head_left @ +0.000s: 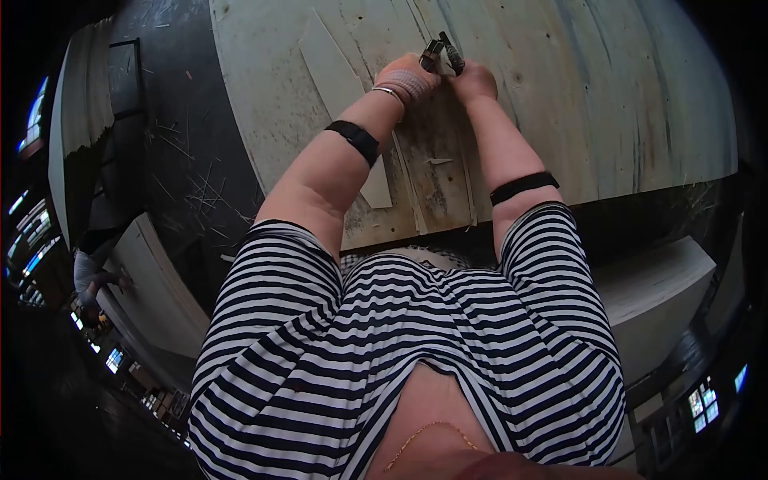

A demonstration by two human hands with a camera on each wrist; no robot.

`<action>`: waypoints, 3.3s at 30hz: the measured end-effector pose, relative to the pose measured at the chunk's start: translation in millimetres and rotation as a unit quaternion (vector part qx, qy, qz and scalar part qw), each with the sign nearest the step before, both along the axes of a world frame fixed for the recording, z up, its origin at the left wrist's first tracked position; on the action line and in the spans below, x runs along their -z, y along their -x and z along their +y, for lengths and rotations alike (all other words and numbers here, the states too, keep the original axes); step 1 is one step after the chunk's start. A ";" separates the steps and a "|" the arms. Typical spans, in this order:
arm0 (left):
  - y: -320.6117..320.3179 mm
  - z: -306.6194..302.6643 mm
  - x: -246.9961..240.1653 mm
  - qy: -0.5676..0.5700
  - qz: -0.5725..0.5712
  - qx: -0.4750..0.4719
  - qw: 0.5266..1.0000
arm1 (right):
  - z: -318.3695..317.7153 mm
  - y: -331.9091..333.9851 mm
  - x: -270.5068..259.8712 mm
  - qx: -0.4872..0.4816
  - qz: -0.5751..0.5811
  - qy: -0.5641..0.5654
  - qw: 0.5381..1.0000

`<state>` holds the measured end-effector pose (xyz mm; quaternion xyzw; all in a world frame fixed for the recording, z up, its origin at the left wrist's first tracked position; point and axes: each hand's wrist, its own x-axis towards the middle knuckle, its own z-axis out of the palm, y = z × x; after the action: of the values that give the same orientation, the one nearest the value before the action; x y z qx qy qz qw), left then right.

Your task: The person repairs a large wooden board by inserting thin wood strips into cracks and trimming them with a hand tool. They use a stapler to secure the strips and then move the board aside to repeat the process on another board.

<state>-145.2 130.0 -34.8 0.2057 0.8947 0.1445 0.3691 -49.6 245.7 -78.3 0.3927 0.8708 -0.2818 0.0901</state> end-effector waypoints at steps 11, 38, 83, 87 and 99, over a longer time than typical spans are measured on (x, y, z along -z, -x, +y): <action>3.3 -126.4 -48.7 0.084 0.173 0.081 0.978 | -38.0 -95.9 -8.4 0.172 0.166 0.158 0.958; -20.7 -19.5 33.0 -0.024 0.248 0.303 0.920 | -26.2 -80.5 -8.2 -0.107 -0.035 0.122 0.986; -9.8 -4.9 23.9 -0.058 0.254 0.211 0.942 | -121.9 -60.5 10.3 0.215 -0.057 0.109 0.969; -9.0 -9.3 29.2 -0.069 0.255 0.234 0.936 | -114.8 -74.4 -15.2 0.123 -0.082 0.073 0.986; -15.5 -10.1 19.3 -0.031 0.289 0.232 0.928 | -99.0 -96.4 -42.0 -0.072 -0.118 0.036 0.990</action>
<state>-129.7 119.9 -54.1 0.4518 0.8850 0.0164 0.1113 46.8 146.8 -36.3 0.3559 0.8694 -0.2576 0.2259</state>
